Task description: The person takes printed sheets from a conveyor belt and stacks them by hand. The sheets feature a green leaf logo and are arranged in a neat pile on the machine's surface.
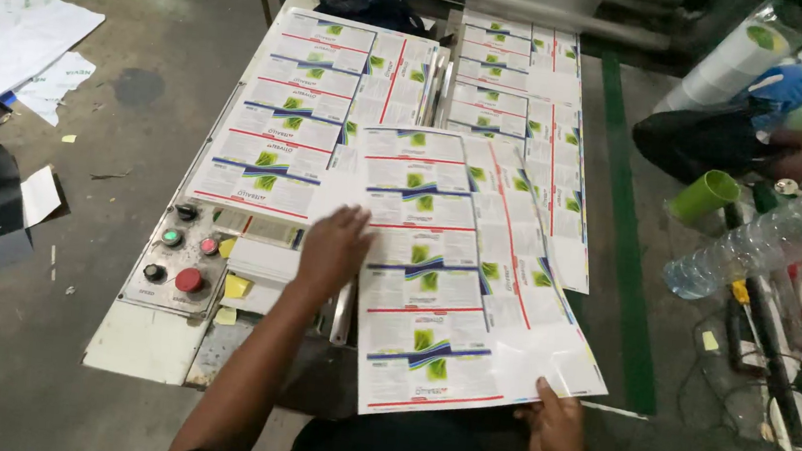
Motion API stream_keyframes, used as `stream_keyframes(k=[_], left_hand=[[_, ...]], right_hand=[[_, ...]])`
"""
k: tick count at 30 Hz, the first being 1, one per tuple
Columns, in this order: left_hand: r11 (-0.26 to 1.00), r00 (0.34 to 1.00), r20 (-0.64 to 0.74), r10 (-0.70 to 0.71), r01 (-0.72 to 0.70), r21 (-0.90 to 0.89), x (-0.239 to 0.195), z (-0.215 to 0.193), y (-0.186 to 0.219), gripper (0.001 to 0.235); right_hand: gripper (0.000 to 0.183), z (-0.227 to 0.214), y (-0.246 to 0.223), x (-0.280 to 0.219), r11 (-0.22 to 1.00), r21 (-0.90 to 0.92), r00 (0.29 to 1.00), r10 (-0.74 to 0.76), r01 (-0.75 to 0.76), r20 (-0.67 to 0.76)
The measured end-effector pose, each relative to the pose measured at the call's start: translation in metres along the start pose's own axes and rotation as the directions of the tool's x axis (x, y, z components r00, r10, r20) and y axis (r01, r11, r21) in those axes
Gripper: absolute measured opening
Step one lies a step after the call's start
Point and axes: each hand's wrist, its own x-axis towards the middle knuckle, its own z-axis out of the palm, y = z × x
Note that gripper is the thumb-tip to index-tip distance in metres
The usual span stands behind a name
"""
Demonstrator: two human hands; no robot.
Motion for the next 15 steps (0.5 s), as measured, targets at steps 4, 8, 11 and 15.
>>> stream_keyframes(k=[4,8,11,15], left_hand=[[0.947,0.995,-0.077,0.058,-0.03,0.32,-0.001,-0.013,-0.013,0.081],[0.905,0.99,0.144,0.007,-0.067,0.419,-0.027,0.001,-0.021,0.073],[0.934,0.994,0.103,0.024,-0.059,0.351,-0.036,-0.003,-0.037,0.043],[0.983,0.993,-0.088,-0.073,0.087,0.161,-0.015,-0.077,0.013,0.011]], right_hand=[[0.034,-0.04,-0.001,0.0,0.999,0.013,0.998,-0.037,0.037,-0.048],[0.032,-0.073,-0.001,-0.001,1.0,0.02,0.991,0.0,0.003,-0.135],[0.033,-0.095,0.013,0.001,0.999,-0.011,0.98,0.041,-0.044,-0.193],[0.035,-0.108,0.023,-0.004,0.996,-0.04,0.962,0.071,-0.084,-0.264]])
